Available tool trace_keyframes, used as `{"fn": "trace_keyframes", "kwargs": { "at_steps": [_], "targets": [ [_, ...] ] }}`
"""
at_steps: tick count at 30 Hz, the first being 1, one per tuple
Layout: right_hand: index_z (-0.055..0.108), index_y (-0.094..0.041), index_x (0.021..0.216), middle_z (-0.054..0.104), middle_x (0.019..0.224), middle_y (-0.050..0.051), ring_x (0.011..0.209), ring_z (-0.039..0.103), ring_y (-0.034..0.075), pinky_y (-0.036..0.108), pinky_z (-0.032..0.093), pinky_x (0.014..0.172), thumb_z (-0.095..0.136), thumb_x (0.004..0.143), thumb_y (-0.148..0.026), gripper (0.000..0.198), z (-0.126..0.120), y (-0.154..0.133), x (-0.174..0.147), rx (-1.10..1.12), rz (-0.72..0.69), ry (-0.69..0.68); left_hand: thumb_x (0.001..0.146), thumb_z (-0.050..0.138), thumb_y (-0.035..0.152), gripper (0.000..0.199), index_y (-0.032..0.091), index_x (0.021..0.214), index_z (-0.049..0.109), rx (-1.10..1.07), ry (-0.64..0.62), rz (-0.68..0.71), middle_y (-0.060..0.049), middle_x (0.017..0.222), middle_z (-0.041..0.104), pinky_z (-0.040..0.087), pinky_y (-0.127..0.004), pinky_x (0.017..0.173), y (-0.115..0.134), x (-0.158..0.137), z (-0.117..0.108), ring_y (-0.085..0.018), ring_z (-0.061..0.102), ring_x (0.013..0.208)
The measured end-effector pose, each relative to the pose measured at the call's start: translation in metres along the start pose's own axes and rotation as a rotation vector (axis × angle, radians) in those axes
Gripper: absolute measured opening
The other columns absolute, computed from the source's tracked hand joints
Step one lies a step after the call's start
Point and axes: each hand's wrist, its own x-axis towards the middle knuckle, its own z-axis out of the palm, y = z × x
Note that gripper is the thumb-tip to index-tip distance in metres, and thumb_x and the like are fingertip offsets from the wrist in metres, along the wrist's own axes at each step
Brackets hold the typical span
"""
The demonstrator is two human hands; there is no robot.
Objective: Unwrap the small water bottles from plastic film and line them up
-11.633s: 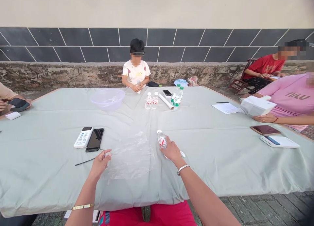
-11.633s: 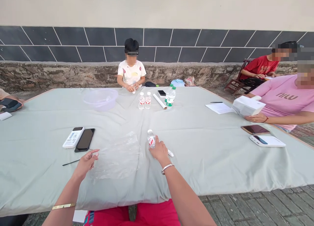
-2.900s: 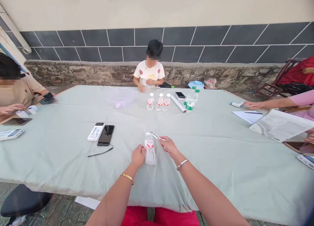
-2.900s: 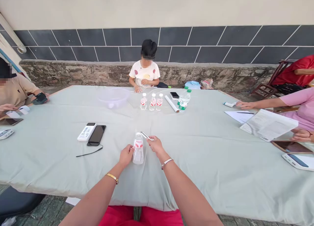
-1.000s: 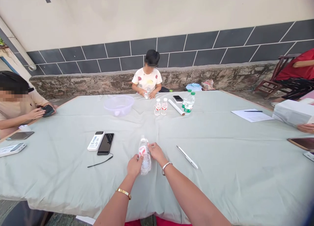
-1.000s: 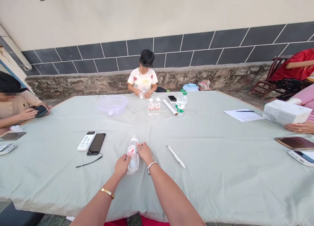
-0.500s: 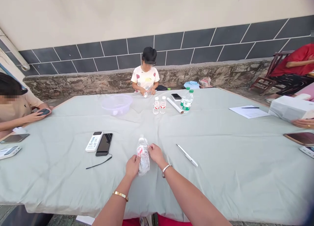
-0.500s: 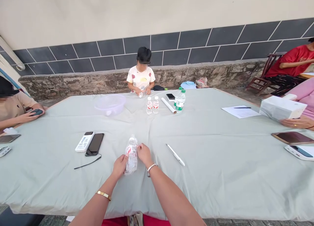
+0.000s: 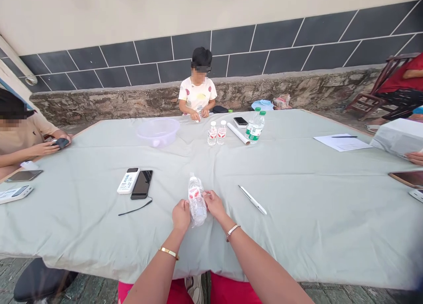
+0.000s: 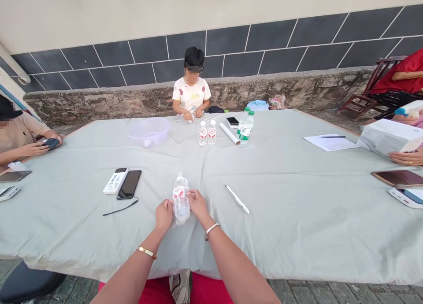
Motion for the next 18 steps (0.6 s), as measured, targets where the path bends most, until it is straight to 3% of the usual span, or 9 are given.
{"fn": "trace_keyframes", "kwargs": {
  "at_steps": [5,10,18],
  "targets": [
    [0.044,-0.022,0.130,0.064,0.108,0.006,0.093,0.063,0.021,0.030,0.047,0.081,0.065,0.075,-0.047,0.065,-0.005,0.005,-0.014,-0.011,-0.030,-0.099,0.091,0.021,0.041,0.033,0.024,0.068,0.037,-0.196,-0.090,-0.058,0.004,0.056,0.044,0.041,-0.026,0.048,0.004,-0.004,0.002,-0.012,0.048,0.047],
    [0.043,-0.020,0.132,0.062,0.113,0.009,0.097,0.063,0.022,0.033,0.048,0.082,0.056,0.080,-0.047,0.060,-0.003,0.011,-0.017,0.031,-0.063,-0.124,0.080,0.049,0.042,0.032,0.024,0.060,0.033,-0.270,-0.193,-0.034,0.008,0.046,0.038,0.034,-0.023,0.043,0.013,-0.005,0.000,-0.009,0.040,0.040],
    [0.050,-0.020,0.125,0.067,0.102,0.007,0.092,0.064,0.022,0.032,0.049,0.079,0.056,0.082,-0.041,0.048,-0.009,0.010,-0.020,0.203,-0.061,-0.140,0.078,0.046,0.044,0.029,0.022,0.061,0.035,-0.400,-0.317,-0.059,0.007,0.052,0.042,0.035,-0.021,0.042,0.021,0.001,-0.014,-0.007,0.042,0.042]
  ]
}}
